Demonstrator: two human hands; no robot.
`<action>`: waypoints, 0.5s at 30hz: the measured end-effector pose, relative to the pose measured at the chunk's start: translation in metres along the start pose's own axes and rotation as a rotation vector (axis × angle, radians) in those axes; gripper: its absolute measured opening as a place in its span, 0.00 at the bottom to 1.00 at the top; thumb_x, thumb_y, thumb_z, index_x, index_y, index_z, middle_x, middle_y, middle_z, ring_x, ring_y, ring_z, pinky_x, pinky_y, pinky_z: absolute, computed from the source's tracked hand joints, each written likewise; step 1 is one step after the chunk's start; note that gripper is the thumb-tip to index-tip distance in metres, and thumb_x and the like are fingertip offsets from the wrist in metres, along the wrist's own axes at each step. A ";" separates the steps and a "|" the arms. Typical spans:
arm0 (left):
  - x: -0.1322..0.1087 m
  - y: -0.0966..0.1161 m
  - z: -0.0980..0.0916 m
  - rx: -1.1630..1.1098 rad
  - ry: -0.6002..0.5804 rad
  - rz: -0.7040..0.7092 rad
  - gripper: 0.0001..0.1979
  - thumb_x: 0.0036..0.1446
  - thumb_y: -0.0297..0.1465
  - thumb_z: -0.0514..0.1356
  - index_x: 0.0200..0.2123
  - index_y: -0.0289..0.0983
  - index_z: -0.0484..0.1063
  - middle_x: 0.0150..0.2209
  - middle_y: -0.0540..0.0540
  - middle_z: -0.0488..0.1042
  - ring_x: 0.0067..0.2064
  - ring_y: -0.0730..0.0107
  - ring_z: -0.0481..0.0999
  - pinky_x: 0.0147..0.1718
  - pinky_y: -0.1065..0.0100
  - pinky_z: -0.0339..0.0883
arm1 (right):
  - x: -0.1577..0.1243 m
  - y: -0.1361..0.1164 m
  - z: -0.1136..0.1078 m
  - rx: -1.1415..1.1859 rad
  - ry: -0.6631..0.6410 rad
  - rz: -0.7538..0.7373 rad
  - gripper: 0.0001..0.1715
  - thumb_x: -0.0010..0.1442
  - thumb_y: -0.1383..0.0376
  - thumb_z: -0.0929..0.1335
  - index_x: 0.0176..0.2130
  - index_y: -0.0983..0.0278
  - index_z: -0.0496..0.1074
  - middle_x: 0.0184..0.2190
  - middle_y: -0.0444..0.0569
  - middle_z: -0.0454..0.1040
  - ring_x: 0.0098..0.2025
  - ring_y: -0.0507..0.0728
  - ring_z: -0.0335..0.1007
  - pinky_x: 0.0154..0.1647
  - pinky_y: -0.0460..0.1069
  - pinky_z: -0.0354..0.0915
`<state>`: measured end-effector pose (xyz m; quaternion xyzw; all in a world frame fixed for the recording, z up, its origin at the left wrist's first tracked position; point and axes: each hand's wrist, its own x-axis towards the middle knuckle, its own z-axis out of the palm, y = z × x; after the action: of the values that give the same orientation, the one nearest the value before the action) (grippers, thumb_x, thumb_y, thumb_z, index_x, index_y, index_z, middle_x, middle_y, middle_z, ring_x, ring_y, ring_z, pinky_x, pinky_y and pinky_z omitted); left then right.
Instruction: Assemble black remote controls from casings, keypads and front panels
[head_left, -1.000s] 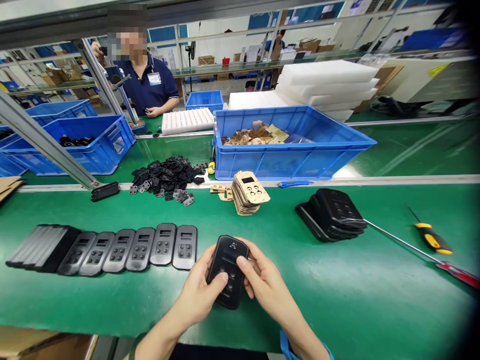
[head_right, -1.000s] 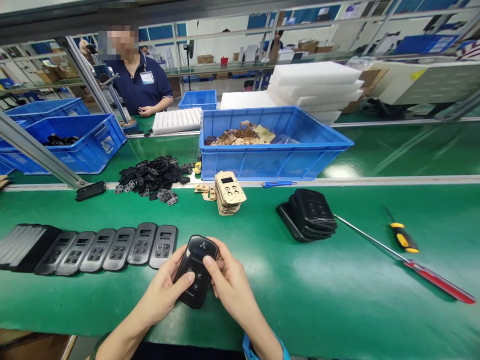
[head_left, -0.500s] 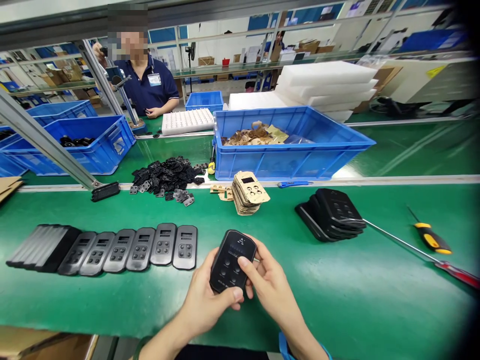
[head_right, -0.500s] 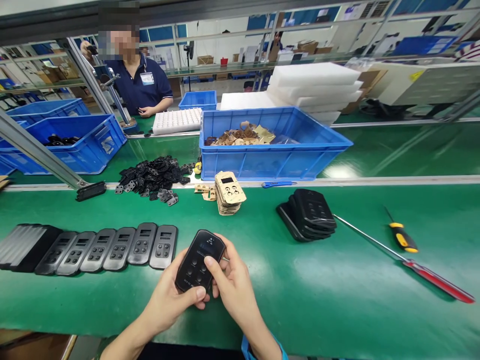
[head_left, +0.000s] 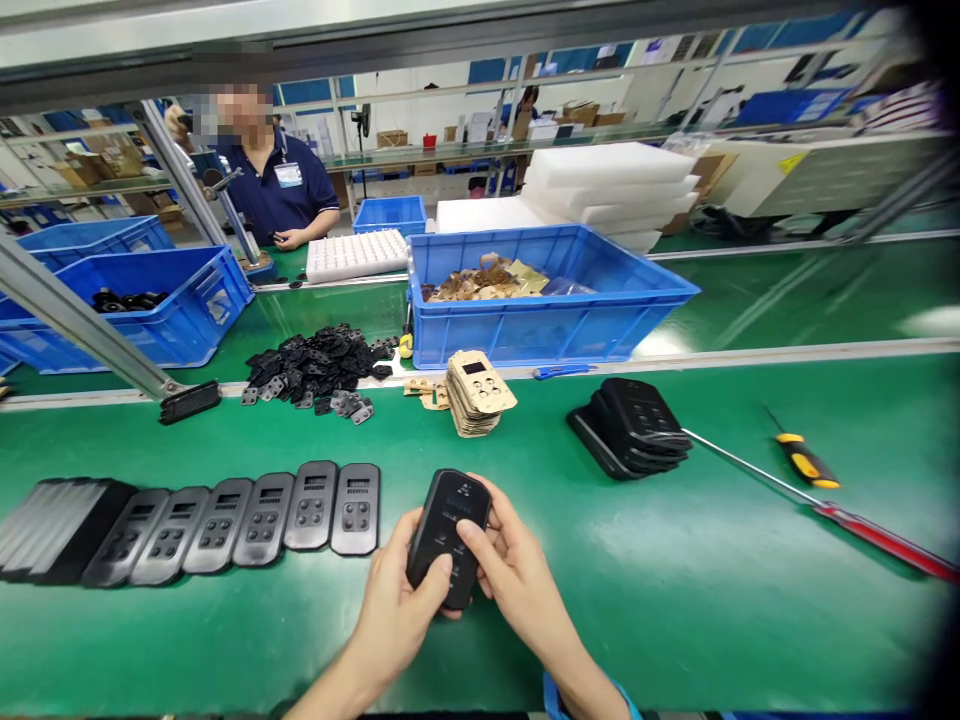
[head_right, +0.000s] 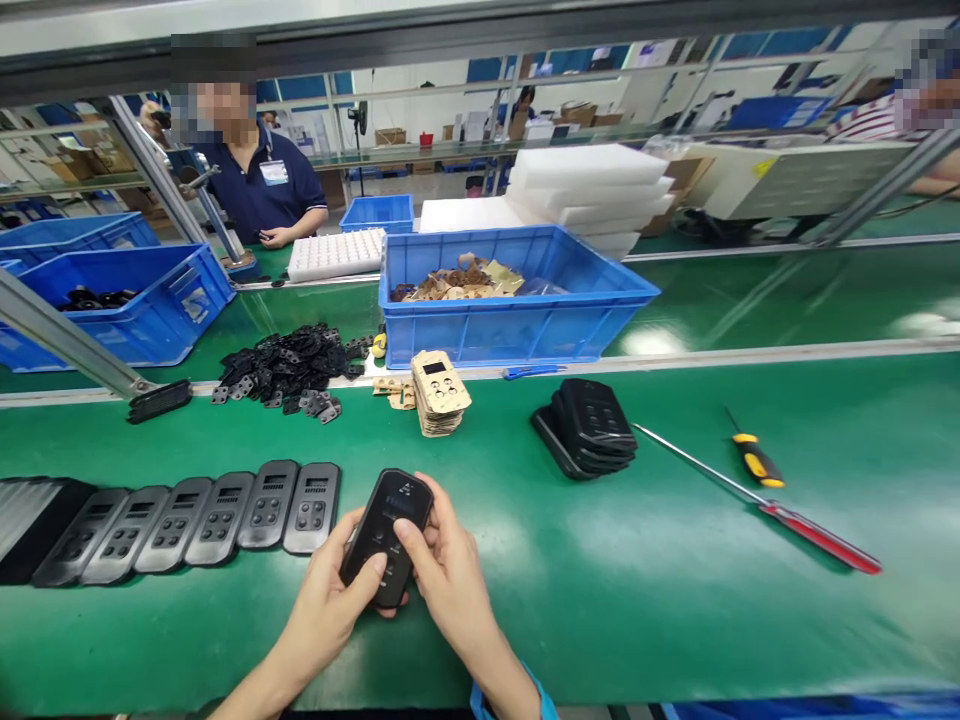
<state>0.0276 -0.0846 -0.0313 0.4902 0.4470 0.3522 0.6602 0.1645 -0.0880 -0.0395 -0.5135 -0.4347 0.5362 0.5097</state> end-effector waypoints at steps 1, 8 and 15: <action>0.001 -0.002 0.000 -0.027 -0.012 -0.006 0.25 0.57 0.42 0.58 0.53 0.37 0.58 0.38 0.43 0.73 0.32 0.63 0.77 0.28 0.64 0.75 | 0.001 -0.001 -0.001 0.017 -0.015 -0.012 0.28 0.61 0.55 0.65 0.57 0.59 0.54 0.37 0.48 0.73 0.25 0.50 0.67 0.22 0.44 0.64; 0.004 -0.007 -0.017 -0.133 -0.231 -0.009 0.35 0.56 0.43 0.60 0.63 0.45 0.48 0.57 0.37 0.66 0.55 0.56 0.69 0.52 0.57 0.65 | 0.046 -0.053 -0.103 -0.372 0.270 -0.216 0.29 0.57 0.52 0.64 0.54 0.60 0.60 0.34 0.46 0.73 0.33 0.54 0.71 0.30 0.47 0.68; 0.004 0.002 -0.026 -0.046 -0.130 -0.079 0.26 0.53 0.46 0.62 0.51 0.40 0.70 0.50 0.38 0.74 0.49 0.57 0.74 0.47 0.62 0.68 | 0.104 -0.094 -0.233 -0.697 0.512 -0.207 0.16 0.52 0.61 0.66 0.38 0.66 0.75 0.26 0.49 0.75 0.28 0.58 0.71 0.30 0.53 0.68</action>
<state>0.0042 -0.0716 -0.0331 0.4785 0.4140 0.3037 0.7123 0.4104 0.0113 0.0200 -0.7246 -0.4985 0.1594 0.4483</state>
